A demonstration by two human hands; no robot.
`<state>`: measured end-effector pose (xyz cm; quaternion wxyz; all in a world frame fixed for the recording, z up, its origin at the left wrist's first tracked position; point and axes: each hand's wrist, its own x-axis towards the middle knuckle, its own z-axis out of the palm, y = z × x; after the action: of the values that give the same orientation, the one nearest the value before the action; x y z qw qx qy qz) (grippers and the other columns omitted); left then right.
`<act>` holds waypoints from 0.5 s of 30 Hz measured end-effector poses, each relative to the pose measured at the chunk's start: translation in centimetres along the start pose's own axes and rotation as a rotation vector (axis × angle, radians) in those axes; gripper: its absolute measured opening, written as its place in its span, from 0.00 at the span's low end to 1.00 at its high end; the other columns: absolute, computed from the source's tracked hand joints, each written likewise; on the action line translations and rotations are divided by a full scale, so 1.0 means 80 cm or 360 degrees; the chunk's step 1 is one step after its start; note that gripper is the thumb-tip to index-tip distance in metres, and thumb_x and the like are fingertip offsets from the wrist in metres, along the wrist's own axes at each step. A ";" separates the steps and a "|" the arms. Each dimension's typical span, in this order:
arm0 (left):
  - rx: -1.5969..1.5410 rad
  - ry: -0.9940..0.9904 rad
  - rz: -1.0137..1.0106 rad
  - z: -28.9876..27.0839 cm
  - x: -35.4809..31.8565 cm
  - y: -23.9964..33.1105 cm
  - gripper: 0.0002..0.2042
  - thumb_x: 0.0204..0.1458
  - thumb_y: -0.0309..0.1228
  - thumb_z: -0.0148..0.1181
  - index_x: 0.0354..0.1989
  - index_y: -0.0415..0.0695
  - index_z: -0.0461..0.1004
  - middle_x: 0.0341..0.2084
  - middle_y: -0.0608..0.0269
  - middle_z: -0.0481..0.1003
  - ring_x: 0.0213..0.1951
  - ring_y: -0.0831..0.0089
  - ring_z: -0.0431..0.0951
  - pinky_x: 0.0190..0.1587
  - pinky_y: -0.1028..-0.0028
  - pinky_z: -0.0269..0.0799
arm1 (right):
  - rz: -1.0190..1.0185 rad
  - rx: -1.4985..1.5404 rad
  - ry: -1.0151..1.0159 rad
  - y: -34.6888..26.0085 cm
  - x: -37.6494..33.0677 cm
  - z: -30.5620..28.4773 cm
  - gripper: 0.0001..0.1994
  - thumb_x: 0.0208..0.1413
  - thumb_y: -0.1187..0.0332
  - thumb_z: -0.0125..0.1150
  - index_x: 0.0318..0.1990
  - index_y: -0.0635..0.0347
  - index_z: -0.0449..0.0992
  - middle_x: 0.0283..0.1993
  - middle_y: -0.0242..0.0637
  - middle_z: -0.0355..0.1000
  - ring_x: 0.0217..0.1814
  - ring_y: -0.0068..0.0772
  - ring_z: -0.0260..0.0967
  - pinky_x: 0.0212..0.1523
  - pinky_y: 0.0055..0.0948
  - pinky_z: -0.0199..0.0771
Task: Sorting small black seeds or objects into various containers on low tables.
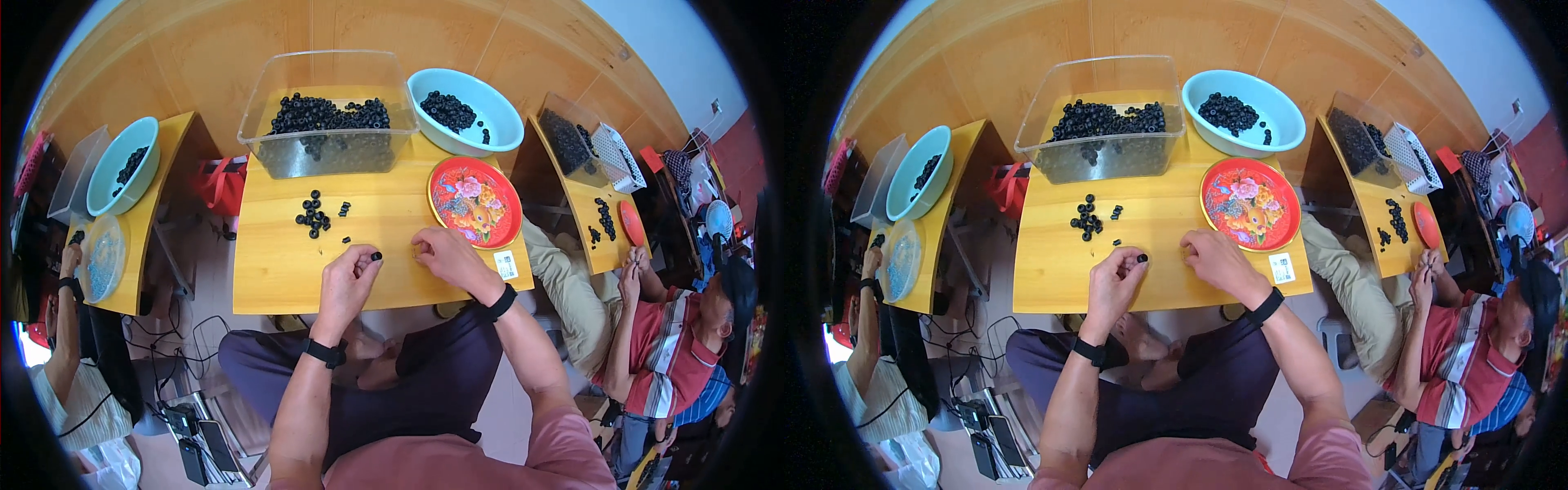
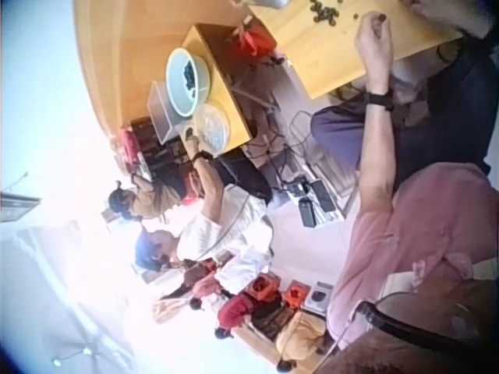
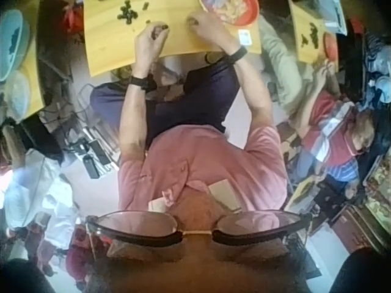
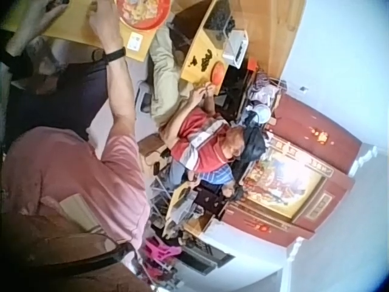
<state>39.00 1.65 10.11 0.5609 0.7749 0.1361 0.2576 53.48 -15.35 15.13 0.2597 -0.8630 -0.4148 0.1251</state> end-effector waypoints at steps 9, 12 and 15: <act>0.0000 -0.0100 -0.0062 -0.004 -0.001 0.007 0.08 0.54 0.23 0.67 0.42 0.37 0.79 0.25 0.59 0.78 0.26 0.74 0.76 0.33 0.74 0.75 | -0.0037 -0.0139 0.0004 0.001 0.001 0.006 0.09 0.52 0.72 0.65 0.41 0.65 0.80 0.36 0.45 0.77 0.40 0.48 0.77 0.41 0.42 0.75; 0.0059 -0.0204 -0.0088 -0.006 -0.001 0.014 0.09 0.54 0.24 0.68 0.42 0.37 0.80 0.26 0.57 0.78 0.28 0.71 0.78 0.35 0.72 0.76 | -0.0060 -0.0180 0.0061 0.003 0.001 0.011 0.09 0.53 0.71 0.65 0.40 0.65 0.79 0.37 0.45 0.77 0.41 0.50 0.76 0.42 0.44 0.75; 0.0134 -0.0276 -0.0050 -0.009 -0.002 0.014 0.10 0.53 0.25 0.68 0.43 0.38 0.80 0.28 0.55 0.79 0.30 0.67 0.79 0.37 0.71 0.77 | -0.0063 -0.0177 0.0087 -0.001 -0.001 0.014 0.07 0.53 0.72 0.64 0.38 0.65 0.78 0.38 0.47 0.77 0.43 0.53 0.76 0.44 0.47 0.74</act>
<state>38.43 1.77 11.26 0.5415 0.8150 0.1098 0.1747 52.93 -14.99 14.25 0.2250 -0.8708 -0.4310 0.0732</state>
